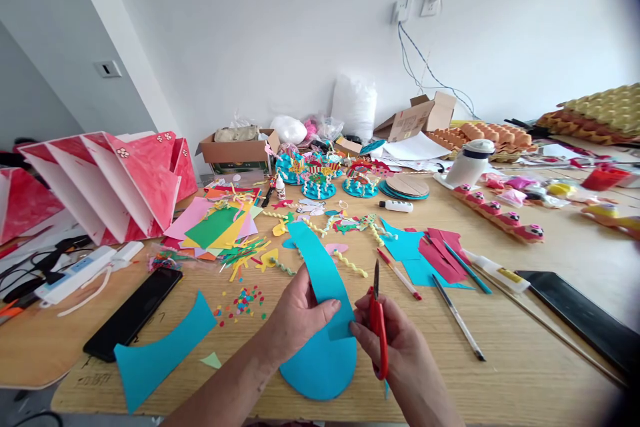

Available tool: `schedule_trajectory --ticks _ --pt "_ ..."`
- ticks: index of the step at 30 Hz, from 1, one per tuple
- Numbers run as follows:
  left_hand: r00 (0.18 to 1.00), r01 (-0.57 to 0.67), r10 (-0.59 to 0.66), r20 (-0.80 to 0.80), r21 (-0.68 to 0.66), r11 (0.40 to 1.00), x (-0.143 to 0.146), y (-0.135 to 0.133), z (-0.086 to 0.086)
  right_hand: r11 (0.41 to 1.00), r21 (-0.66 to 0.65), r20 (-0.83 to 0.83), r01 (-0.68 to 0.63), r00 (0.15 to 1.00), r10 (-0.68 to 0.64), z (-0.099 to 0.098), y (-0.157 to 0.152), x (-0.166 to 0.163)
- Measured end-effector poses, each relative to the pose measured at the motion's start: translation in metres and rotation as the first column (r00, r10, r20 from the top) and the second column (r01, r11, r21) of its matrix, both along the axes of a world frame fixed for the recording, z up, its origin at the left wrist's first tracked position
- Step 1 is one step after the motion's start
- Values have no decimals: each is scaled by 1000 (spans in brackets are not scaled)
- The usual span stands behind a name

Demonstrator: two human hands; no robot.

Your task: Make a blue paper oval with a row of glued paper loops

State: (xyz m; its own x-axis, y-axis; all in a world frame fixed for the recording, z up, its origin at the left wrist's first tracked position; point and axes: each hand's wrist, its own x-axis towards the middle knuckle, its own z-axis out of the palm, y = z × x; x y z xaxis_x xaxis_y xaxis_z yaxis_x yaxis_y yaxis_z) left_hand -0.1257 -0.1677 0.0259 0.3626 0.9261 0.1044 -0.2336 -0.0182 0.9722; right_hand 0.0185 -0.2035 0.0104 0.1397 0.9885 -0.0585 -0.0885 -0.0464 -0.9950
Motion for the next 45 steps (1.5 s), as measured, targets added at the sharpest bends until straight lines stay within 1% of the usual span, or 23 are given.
schedule_trajectory --ticks 3,5,8,11,13,18,24,29,33,36,40,45 --pt "997 -24 22 -76 -20 1000 -5 1 4 999 26 98 -22 995 20 5 -2 1" --pt "996 -57 54 -74 -38 998 -9 3 9 997 55 204 -57 978 45 7 -7 2" --pt "994 -110 110 -13 -96 989 -14 8 18 985 22 355 -174 922 155 5 -17 7" --pt "989 -97 113 95 -151 984 -17 12 22 961 -25 434 -276 863 259 2 -24 10" --pt "984 -79 104 147 -165 983 -18 14 22 954 -23 464 -299 842 274 1 -27 10" --pt "986 -82 105 127 -175 981 -15 15 19 945 -42 446 -326 840 309 1 -29 7" --pt "990 -85 103 99 -168 982 -15 14 19 925 -81 443 -372 818 368 -2 -26 6" --pt "992 -71 89 95 -179 981 -14 14 17 922 -100 433 -375 818 380 -3 -25 5" --pt "994 -55 72 85 -187 981 -14 14 15 924 -111 400 -365 835 378 -3 -26 5" --pt "994 -38 56 95 -175 984 -14 15 13 937 -101 382 -334 857 346 -7 -27 4" --pt "993 -17 35 116 -148 989 -15 15 9 966 -67 352 -250 900 257 -16 -30 1" --pt "992 12 6 127 -142 990 -16 17 6 977 -51 326 -206 921 211 -21 -33 -3"
